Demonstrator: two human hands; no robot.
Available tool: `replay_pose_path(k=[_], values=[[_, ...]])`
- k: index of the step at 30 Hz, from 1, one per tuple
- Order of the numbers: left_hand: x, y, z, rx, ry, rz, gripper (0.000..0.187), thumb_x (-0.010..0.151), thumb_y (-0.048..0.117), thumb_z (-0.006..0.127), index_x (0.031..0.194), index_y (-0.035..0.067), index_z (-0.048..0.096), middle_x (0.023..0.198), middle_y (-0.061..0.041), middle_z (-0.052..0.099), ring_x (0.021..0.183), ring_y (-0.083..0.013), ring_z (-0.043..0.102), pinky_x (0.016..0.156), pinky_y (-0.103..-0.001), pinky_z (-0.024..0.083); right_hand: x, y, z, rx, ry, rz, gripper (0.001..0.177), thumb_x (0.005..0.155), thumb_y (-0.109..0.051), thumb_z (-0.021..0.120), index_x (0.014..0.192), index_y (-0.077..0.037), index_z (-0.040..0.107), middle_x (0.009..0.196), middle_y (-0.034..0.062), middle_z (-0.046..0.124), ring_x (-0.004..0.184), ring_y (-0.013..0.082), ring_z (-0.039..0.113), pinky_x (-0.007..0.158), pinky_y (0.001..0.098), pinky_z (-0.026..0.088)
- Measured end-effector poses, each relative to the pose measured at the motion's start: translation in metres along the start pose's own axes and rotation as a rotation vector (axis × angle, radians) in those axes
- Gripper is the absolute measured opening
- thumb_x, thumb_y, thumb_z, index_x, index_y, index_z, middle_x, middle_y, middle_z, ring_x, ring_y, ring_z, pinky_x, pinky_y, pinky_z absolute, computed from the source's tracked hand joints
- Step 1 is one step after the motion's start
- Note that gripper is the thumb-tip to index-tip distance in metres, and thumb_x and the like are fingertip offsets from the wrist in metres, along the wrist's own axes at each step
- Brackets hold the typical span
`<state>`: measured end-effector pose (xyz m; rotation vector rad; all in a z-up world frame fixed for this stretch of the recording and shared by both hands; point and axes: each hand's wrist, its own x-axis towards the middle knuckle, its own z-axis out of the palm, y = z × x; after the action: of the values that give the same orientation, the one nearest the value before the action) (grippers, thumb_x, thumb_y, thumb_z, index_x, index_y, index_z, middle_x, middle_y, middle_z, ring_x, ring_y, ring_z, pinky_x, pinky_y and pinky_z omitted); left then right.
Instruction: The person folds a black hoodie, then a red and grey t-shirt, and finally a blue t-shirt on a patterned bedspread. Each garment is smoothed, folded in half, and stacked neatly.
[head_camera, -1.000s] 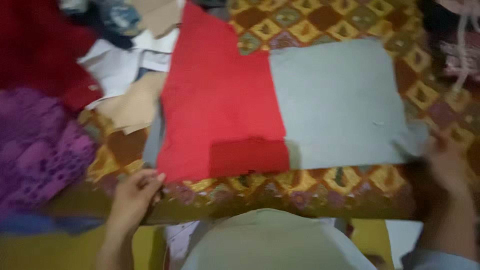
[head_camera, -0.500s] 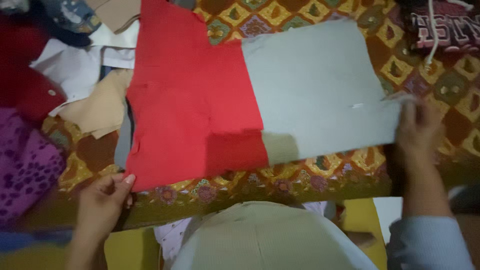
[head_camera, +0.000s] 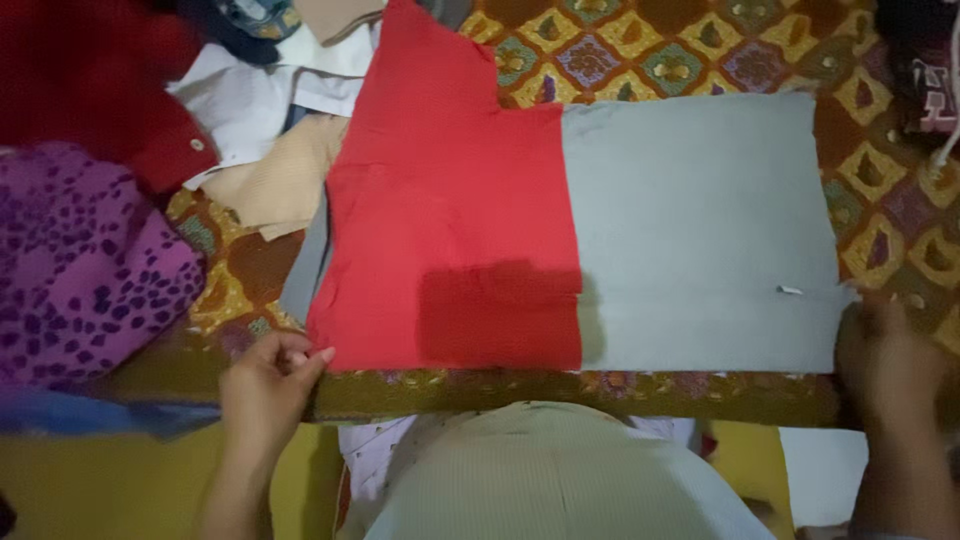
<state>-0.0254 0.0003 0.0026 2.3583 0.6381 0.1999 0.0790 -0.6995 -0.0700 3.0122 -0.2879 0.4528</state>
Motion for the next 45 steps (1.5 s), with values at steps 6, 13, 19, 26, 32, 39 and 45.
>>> replay_pose_path(k=[6,13,19,26,32,39,45], values=[[-0.01,0.046,0.017,0.139,0.328,0.696,0.024,0.092,0.004,0.06,0.114,0.003,0.069,0.121,-0.017,0.067,0.119,-0.039,0.063,0.108,-0.051,0.049,0.024,-0.148,-0.096,0.216,0.244,-0.386,0.034,0.101,-0.016,0.064,0.125,0.007,0.063,0.115,0.0274,0.064,0.104,0.0413,0.064,0.09,0.0475,0.052],[-0.009,0.092,0.07,0.336,-0.149,0.776,0.076,0.089,0.039,0.066,0.144,-0.008,0.044,0.152,-0.028,0.041,0.141,-0.0424,0.037,0.115,-0.056,0.026,-0.015,-0.345,-0.134,0.458,-0.149,-0.997,0.074,0.085,-0.043,0.071,0.138,0.005,0.053,0.149,0.0292,0.04,0.139,0.0433,0.036,0.109,0.0609,0.031],[-0.004,0.079,0.061,0.389,-0.123,0.849,0.075,0.094,0.044,0.058,0.148,-0.006,0.041,0.157,-0.024,0.041,0.149,-0.0352,0.035,0.121,-0.051,0.023,0.023,-0.371,-0.123,0.7,-0.467,-0.65,0.068,0.092,-0.042,0.066,0.141,0.002,0.051,0.137,0.0234,0.058,0.126,0.037,0.056,0.105,0.0511,0.041],[0.043,0.09,0.064,0.521,-0.137,0.82,0.076,0.096,0.048,0.054,0.149,-0.004,0.039,0.159,-0.021,0.037,0.151,-0.0308,0.029,0.123,-0.049,0.019,0.062,-0.457,-0.068,0.877,-0.342,-0.665,0.033,0.091,-0.032,0.072,0.107,-0.006,0.061,0.097,0.0178,0.068,0.088,0.0361,0.067,0.075,0.0447,0.053],[0.05,0.09,0.061,0.422,-0.126,0.775,0.082,0.093,0.052,0.057,0.147,-0.005,0.039,0.155,-0.023,0.039,0.148,-0.0337,0.029,0.119,-0.05,0.019,0.077,-0.445,-0.047,0.91,-0.439,-0.398,0.032,0.093,-0.03,0.075,0.092,-0.005,0.055,0.078,0.0141,0.064,0.073,0.0305,0.064,0.067,0.045,0.051],[0.066,0.073,0.055,0.547,-0.219,0.889,0.065,0.097,0.039,0.054,0.148,0.001,0.045,0.156,-0.017,0.042,0.149,-0.0316,0.032,0.122,-0.05,0.021,0.084,-0.461,-0.04,1.221,-0.604,-0.518,0.057,0.07,-0.011,0.088,0.116,-0.001,0.057,0.102,0.0035,0.062,0.093,0.0162,0.059,0.082,0.0326,0.051],[0.085,0.039,0.007,0.593,-0.091,0.969,0.055,0.094,0.035,0.058,0.144,0.014,0.052,0.156,-0.013,0.044,0.147,-0.0312,0.034,0.119,-0.058,0.021,0.069,-0.446,-0.089,1.153,-0.634,-0.587,0.022,0.078,-0.003,0.076,0.098,-0.003,0.067,0.102,0.0093,0.069,0.096,0.0207,0.067,0.087,0.0344,0.054]])
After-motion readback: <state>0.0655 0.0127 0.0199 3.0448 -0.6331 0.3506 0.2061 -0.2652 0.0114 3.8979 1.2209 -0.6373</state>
